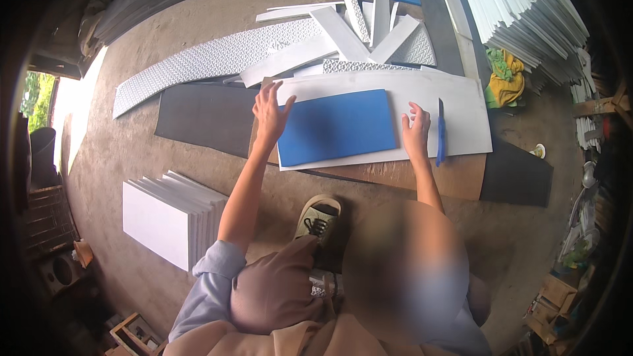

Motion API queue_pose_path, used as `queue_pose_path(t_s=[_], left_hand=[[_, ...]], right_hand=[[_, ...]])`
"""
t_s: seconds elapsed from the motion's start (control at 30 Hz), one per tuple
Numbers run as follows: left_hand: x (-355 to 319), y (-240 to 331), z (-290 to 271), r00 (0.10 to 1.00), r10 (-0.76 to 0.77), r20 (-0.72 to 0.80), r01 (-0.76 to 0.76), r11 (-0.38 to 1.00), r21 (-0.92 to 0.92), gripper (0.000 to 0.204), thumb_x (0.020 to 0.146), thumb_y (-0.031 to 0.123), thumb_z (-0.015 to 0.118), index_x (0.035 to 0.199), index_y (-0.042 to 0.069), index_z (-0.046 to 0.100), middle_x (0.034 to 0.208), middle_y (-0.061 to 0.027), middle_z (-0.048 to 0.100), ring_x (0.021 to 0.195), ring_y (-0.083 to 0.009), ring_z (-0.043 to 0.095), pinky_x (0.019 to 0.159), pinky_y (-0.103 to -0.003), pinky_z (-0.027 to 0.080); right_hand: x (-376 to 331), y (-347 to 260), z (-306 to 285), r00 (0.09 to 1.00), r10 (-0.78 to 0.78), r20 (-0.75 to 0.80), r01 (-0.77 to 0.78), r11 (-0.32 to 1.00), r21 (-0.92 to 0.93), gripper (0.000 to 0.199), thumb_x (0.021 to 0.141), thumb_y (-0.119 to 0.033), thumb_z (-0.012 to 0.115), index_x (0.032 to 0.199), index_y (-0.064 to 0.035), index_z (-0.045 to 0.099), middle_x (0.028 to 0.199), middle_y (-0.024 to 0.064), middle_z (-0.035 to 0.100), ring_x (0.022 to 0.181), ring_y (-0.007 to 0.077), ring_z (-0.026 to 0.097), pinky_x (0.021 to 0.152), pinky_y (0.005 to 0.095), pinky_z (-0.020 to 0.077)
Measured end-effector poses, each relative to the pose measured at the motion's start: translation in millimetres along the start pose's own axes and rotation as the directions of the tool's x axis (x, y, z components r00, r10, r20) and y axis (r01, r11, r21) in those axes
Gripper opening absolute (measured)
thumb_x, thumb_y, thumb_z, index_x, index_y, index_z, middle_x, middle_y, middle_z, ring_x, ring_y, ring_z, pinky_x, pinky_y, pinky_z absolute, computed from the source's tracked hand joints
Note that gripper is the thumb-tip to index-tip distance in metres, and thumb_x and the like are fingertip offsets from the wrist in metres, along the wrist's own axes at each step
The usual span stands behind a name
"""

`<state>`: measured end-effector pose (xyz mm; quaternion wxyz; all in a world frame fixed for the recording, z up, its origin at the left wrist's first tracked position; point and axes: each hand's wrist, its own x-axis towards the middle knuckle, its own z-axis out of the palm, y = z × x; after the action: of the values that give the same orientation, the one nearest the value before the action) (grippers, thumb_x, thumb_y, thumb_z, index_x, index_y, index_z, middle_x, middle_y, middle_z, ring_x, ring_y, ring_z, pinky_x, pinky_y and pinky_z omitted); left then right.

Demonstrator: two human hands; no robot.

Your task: The person sits on the floor and uses a utility knife to cut white foam sheets, using a blue rectangular sheet as a template for sizing. The person repeatedly aligns the blue template, scores the white sheet, and separates the cut pieces, stacking them nearby.

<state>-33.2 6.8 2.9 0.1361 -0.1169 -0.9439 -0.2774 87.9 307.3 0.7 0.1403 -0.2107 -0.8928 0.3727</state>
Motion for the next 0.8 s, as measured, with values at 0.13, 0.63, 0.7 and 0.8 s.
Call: queue_pose_path(t_s=[0.13,0.63,0.7,0.8], left_hand=[[-30.3,-45.0,-24.0,0.916,-0.272,0.295,0.356,0.891,-0.283,0.040,0.074,0.017,0.065,0.109,0.003,0.054,0.099,-0.0141,0.053,0.086,-0.0236,0.057,0.072,-0.033,0.047],[-60.8,-31.4,-32.4,0.926,-0.164,0.341,0.287,0.891,-0.351,0.042,0.069,0.010,0.067,0.109,0.003,0.056,0.097,-0.0139,0.056,0.075,-0.0213,0.061,0.070,-0.031,0.048],[-61.8,-34.5,-33.0,0.929,-0.156,0.334,0.275,0.897,-0.347,0.042,0.069,0.009,0.067,0.110,0.003,0.055,0.097,-0.0141,0.056,0.074,-0.0218,0.062,0.069,-0.031,0.049],[-61.4,-35.3,-32.9,0.925,-0.155,0.346,0.276,0.901,-0.334,0.043,0.069,0.008,0.067,0.110,0.003,0.055,0.097,-0.0142,0.056,0.075,-0.0219,0.062,0.069,-0.031,0.049]], right_hand=[[-4.2,-6.0,25.6,0.985,0.122,0.118,-0.136,0.984,0.115,0.042,0.079,-0.012,0.057,0.117,-0.0072,0.041,0.096,0.0117,0.046,0.084,0.0208,0.045,0.079,0.0339,0.0395],[-4.0,16.4,32.8,0.967,0.167,0.192,-0.195,0.971,0.139,0.058,0.069,-0.005,0.066,0.120,-0.0085,0.039,0.092,0.0096,0.052,0.075,0.0152,0.054,0.066,0.0276,0.0469],[-4.8,14.0,31.5,0.959,0.172,0.226,-0.214,0.960,0.180,0.058,0.069,-0.002,0.065,0.120,-0.0072,0.039,0.090,0.0093,0.052,0.074,0.0139,0.055,0.064,0.0253,0.0471],[-7.9,14.1,29.9,0.949,0.189,0.252,-0.249,0.940,0.234,0.058,0.069,-0.001,0.065,0.120,-0.0058,0.038,0.088,0.0092,0.053,0.076,0.0139,0.055,0.065,0.0255,0.0473]])
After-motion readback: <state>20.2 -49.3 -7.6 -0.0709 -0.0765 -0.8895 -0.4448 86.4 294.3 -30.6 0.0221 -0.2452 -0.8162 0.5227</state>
